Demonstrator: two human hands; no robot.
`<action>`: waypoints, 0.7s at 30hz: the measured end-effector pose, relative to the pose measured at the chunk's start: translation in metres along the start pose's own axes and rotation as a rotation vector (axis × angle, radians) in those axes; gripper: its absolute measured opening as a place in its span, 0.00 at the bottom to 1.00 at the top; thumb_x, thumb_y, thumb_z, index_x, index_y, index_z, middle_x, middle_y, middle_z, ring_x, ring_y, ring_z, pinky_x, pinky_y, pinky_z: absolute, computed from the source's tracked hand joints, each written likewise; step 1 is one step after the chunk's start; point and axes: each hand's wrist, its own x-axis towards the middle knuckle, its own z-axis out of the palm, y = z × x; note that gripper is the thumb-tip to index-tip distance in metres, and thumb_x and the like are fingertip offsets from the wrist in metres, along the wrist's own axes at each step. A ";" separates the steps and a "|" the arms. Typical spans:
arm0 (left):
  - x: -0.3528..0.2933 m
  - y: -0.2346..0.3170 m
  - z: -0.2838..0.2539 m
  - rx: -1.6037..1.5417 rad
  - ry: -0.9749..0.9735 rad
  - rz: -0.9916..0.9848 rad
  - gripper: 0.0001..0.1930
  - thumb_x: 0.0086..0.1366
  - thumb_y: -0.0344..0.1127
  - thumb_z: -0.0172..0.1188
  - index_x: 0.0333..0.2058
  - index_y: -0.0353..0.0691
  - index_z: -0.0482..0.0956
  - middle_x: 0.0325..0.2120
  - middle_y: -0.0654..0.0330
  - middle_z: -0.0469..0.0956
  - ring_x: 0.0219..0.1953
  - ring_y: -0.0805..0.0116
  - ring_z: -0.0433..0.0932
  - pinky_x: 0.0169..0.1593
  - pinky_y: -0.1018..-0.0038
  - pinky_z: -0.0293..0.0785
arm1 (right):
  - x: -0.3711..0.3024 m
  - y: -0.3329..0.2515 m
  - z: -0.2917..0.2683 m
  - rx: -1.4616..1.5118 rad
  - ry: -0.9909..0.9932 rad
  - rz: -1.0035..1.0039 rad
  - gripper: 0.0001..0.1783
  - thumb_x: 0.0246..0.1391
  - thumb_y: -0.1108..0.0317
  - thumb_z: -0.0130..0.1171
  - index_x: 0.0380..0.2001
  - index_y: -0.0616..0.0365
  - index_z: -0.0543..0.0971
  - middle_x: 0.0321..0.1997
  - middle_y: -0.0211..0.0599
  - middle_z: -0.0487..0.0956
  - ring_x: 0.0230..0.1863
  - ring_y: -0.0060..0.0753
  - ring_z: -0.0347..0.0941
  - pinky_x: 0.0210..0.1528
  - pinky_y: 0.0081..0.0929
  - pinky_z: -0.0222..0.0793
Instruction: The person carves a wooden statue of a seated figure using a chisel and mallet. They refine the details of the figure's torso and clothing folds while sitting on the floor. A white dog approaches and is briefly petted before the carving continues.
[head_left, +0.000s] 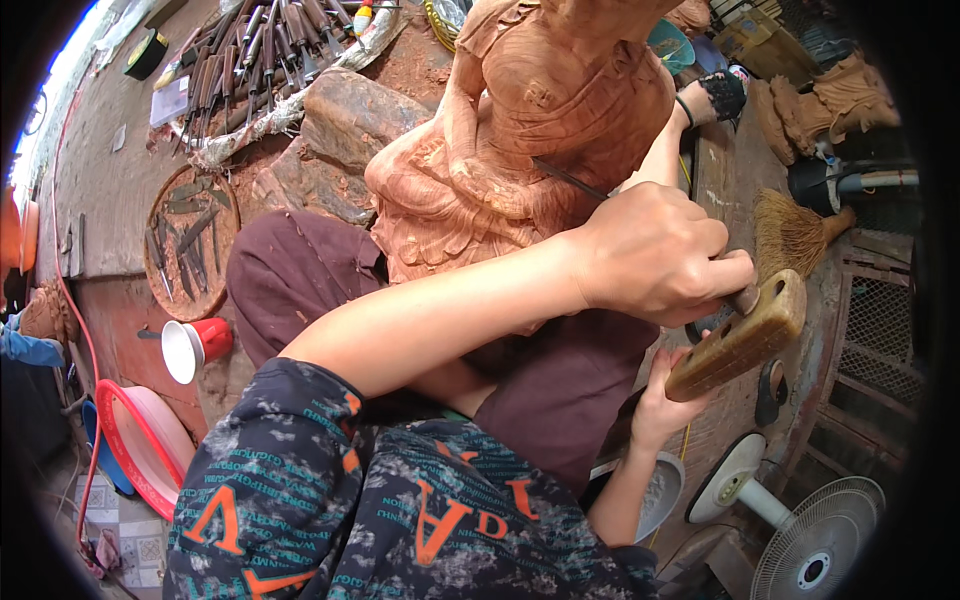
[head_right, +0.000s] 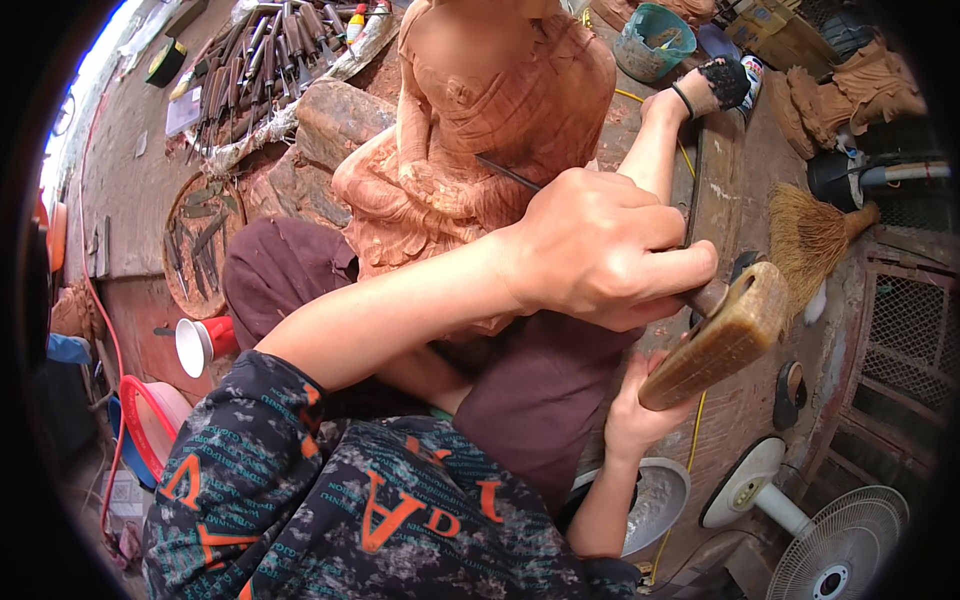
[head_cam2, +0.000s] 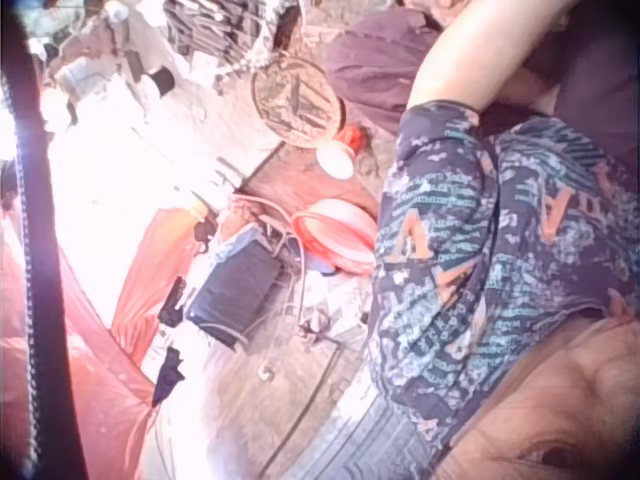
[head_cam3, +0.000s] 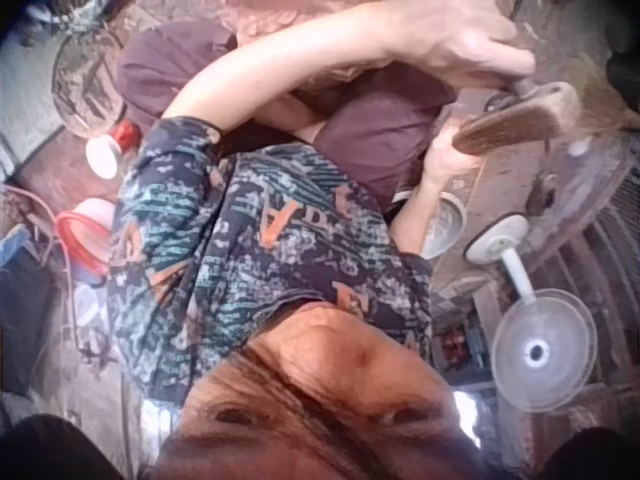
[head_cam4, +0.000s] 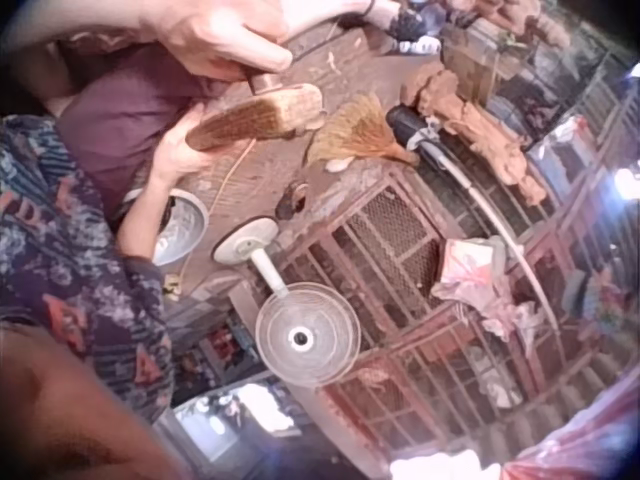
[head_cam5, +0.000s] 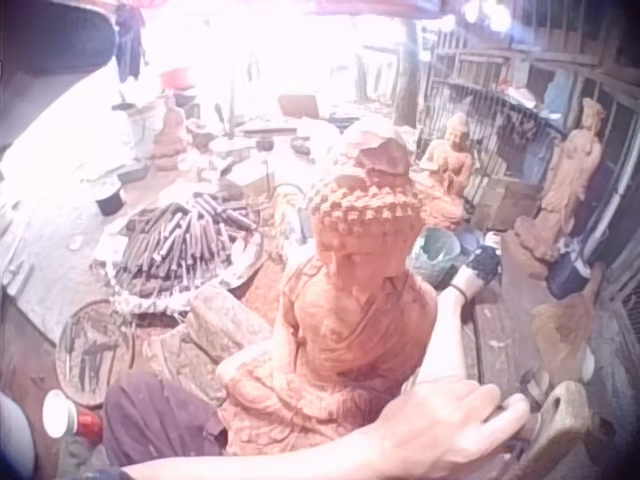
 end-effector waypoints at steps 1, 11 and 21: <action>-0.001 0.000 0.000 -0.005 0.002 0.004 0.16 0.35 0.42 0.66 0.24 0.49 0.72 0.13 0.68 0.62 0.15 0.69 0.71 0.15 0.69 0.65 | -0.001 0.002 -0.001 0.060 0.023 0.028 0.29 0.51 0.79 0.58 0.56 0.67 0.62 0.34 0.33 0.70 0.34 0.24 0.66 0.42 0.23 0.65; -0.002 -0.001 -0.004 -0.023 -0.011 -0.016 0.18 0.34 0.42 0.67 0.26 0.49 0.71 0.14 0.67 0.62 0.16 0.68 0.72 0.16 0.69 0.66 | -0.001 -0.005 -0.006 0.260 0.090 0.199 0.27 0.52 0.78 0.57 0.56 0.67 0.64 0.35 0.34 0.72 0.36 0.26 0.69 0.47 0.26 0.66; 0.002 -0.004 -0.001 -0.036 -0.051 -0.087 0.14 0.40 0.38 0.67 0.26 0.47 0.72 0.14 0.65 0.66 0.17 0.66 0.74 0.17 0.67 0.66 | 0.016 -0.006 -0.008 0.242 0.120 0.189 0.27 0.51 0.78 0.59 0.54 0.67 0.64 0.33 0.32 0.70 0.34 0.26 0.67 0.45 0.28 0.65</action>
